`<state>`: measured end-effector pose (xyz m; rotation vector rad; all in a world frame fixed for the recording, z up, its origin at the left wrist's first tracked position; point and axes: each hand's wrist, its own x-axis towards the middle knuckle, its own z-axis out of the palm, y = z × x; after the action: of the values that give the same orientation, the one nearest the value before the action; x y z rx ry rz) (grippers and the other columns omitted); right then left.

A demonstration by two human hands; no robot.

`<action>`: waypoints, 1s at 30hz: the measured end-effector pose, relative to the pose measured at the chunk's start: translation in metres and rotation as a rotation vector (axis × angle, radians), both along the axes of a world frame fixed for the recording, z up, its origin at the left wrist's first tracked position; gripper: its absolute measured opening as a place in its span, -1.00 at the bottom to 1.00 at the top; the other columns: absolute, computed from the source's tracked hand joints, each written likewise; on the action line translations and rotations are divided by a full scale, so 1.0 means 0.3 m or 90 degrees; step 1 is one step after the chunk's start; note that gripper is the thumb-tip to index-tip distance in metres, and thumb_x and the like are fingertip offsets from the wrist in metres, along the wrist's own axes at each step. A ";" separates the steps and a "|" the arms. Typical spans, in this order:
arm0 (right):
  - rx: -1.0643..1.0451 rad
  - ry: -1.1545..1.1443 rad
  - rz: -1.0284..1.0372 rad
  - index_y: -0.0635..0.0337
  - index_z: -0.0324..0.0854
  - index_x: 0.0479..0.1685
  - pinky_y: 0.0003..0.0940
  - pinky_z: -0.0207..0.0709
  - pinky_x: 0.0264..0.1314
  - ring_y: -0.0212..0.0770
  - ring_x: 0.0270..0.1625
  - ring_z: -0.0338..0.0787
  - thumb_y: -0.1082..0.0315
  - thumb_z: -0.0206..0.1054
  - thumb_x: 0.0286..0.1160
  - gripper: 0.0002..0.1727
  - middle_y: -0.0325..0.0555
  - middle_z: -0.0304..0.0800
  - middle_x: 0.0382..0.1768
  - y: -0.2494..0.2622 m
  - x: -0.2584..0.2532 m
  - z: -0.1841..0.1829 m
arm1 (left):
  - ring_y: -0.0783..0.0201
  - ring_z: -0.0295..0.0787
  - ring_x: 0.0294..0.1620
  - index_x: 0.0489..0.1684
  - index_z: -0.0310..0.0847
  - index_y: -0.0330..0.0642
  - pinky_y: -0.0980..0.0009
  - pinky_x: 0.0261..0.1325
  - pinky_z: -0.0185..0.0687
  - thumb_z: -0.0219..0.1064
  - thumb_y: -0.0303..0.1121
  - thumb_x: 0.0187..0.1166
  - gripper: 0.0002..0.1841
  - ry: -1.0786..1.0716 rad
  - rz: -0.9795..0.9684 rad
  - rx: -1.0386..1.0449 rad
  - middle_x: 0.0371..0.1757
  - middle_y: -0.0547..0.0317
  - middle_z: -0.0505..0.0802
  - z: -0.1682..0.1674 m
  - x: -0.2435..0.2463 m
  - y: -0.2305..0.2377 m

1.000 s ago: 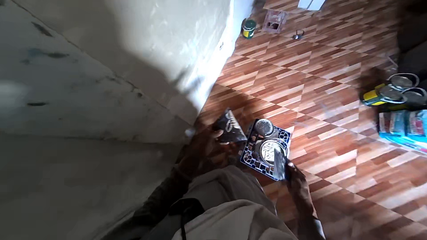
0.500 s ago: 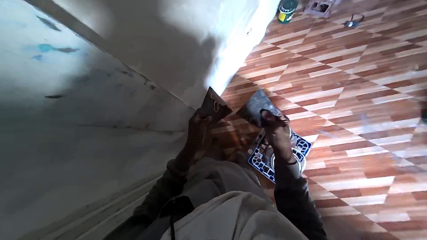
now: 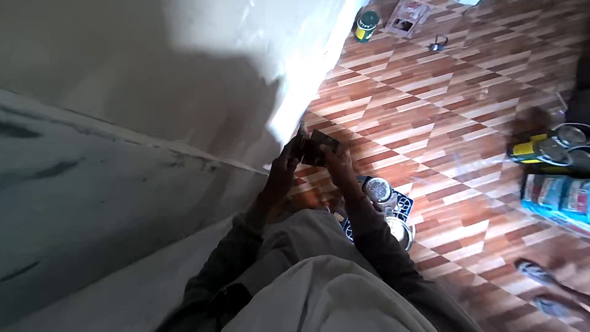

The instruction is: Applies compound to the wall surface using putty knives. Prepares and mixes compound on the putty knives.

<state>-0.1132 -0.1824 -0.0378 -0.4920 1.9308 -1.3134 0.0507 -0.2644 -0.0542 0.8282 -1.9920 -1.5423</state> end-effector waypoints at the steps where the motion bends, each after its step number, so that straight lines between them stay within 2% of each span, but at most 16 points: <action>1: 0.001 -0.011 -0.001 0.27 0.62 0.30 -0.06 0.71 0.11 -0.13 0.00 0.82 0.30 0.28 0.69 -0.67 0.08 0.81 0.01 -0.022 -0.003 -0.014 | 0.23 0.72 0.38 0.80 0.18 -0.21 0.22 0.47 0.63 0.06 -0.45 0.74 -0.42 -0.024 -0.019 -0.012 0.45 -0.09 0.72 -0.014 -0.007 -0.028; 3: -0.018 -0.066 -0.024 0.27 0.60 0.31 -0.06 0.72 0.11 -0.11 0.01 0.81 0.31 0.30 0.67 -0.66 0.09 0.79 0.03 -0.064 -0.013 -0.042 | 0.17 0.69 0.43 0.83 0.12 -0.17 0.15 0.50 0.60 0.06 -0.47 0.74 -0.40 -0.064 -0.041 -0.023 0.50 -0.11 0.68 -0.037 -0.029 -0.082; 5: -0.068 -0.128 -0.052 0.28 0.59 0.29 -0.12 0.75 0.01 -0.14 -0.06 0.82 0.36 0.32 0.65 -0.68 0.06 0.80 -0.01 -0.110 -0.028 -0.065 | 0.10 0.70 0.43 0.85 0.09 -0.15 0.10 0.50 0.59 0.06 -0.51 0.73 -0.38 -0.101 -0.058 -0.037 0.51 -0.14 0.68 -0.048 -0.058 -0.134; 8: -0.103 -0.176 -0.065 0.27 0.61 0.26 -0.17 0.77 -0.09 -0.17 -0.17 0.83 0.36 0.32 0.65 -0.70 0.01 0.82 -0.09 -0.169 -0.069 -0.092 | 0.03 0.77 0.32 0.88 0.03 -0.09 0.03 0.43 0.65 0.06 -0.57 0.71 -0.32 -0.150 -0.101 -0.060 0.40 -0.18 0.74 -0.043 -0.113 -0.204; 10: -0.093 -0.196 -0.075 0.24 0.60 0.28 -0.15 0.76 -0.07 -0.17 -0.15 0.82 0.31 0.33 0.65 -0.68 0.01 0.81 -0.07 -0.207 -0.111 -0.121 | 0.00 0.82 0.20 0.89 0.00 -0.04 0.01 0.33 0.69 0.09 -0.57 0.69 -0.29 -0.175 -0.117 -0.068 0.28 -0.20 0.79 -0.042 -0.153 -0.246; 15: -0.127 -0.248 -0.121 0.22 0.59 0.26 -0.11 0.76 -0.07 -0.16 -0.13 0.82 0.30 0.34 0.65 -0.69 -0.01 0.82 -0.08 -0.346 -0.236 -0.147 | 0.03 0.84 0.06 0.93 -0.09 0.05 0.03 0.22 0.73 0.16 -0.48 0.69 -0.23 -0.234 -0.113 -0.047 0.18 -0.18 0.83 -0.040 -0.283 -0.356; 18: -0.148 -0.262 -0.107 0.22 0.57 0.30 -0.10 0.77 -0.02 -0.16 -0.09 0.83 0.32 0.32 0.66 -0.68 -0.01 0.82 -0.04 -0.422 -0.331 -0.134 | 0.05 0.86 -0.02 0.91 -0.07 0.00 0.06 0.16 0.75 0.14 -0.51 0.65 -0.24 -0.269 -0.098 -0.035 0.10 -0.18 0.84 -0.030 -0.371 -0.416; 20: -0.170 -0.292 -0.109 0.20 0.56 0.31 -0.06 0.78 -0.05 -0.13 -0.11 0.84 0.31 0.33 0.66 -0.67 0.00 0.82 -0.05 -0.469 -0.395 -0.122 | 0.04 0.84 0.05 0.89 -0.02 -0.09 0.07 0.23 0.73 0.12 -0.54 0.63 -0.26 -0.308 -0.097 -0.019 0.13 -0.20 0.83 -0.020 -0.431 -0.447; 22: -0.197 -0.332 -0.109 0.17 0.58 0.27 -0.09 0.79 -0.09 -0.15 -0.16 0.84 0.30 0.34 0.64 -0.69 -0.04 0.83 -0.10 -0.501 -0.459 -0.088 | 0.02 0.81 0.16 0.74 0.21 -0.30 0.07 0.32 0.67 0.12 -0.53 0.61 -0.39 -0.355 -0.093 0.006 0.17 -0.26 0.81 -0.032 -0.479 -0.459; 24: -0.241 -0.355 -0.103 0.12 0.57 0.29 -0.18 0.77 -0.05 -0.25 -0.14 0.82 0.28 0.31 0.66 -0.70 -0.13 0.82 -0.09 -0.508 -0.522 -0.052 | 0.02 0.76 0.33 0.73 0.21 -0.37 0.08 0.47 0.61 0.15 -0.52 0.58 -0.37 -0.388 -0.083 0.047 0.32 -0.28 0.76 -0.096 -0.480 -0.459; 26: -0.284 -0.348 -0.115 0.10 0.58 0.37 -0.17 0.76 0.07 -0.25 -0.04 0.82 0.24 0.30 0.68 -0.64 -0.14 0.83 0.01 -0.501 -0.603 -0.109 | 0.02 0.67 0.45 0.75 0.19 -0.38 0.10 0.56 0.54 0.19 -0.53 0.55 -0.33 -0.402 -0.051 0.099 0.45 -0.29 0.69 -0.180 -0.427 -0.471; 30: -0.270 -0.473 -0.179 0.17 0.53 0.38 -0.08 0.73 0.15 -0.13 0.05 0.81 0.42 0.30 0.62 -0.63 -0.02 0.80 0.07 -0.552 -0.729 -0.414 | 0.02 0.77 0.29 0.67 0.28 -0.38 0.07 0.36 0.70 0.24 -0.55 0.53 -0.38 -0.446 0.050 0.235 0.36 -0.28 0.72 -0.276 -0.310 -0.492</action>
<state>-0.3319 -0.3480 -0.1619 0.0918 1.1293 -1.7799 -0.0424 -0.4119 -0.1369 1.7724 -2.0932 -1.7566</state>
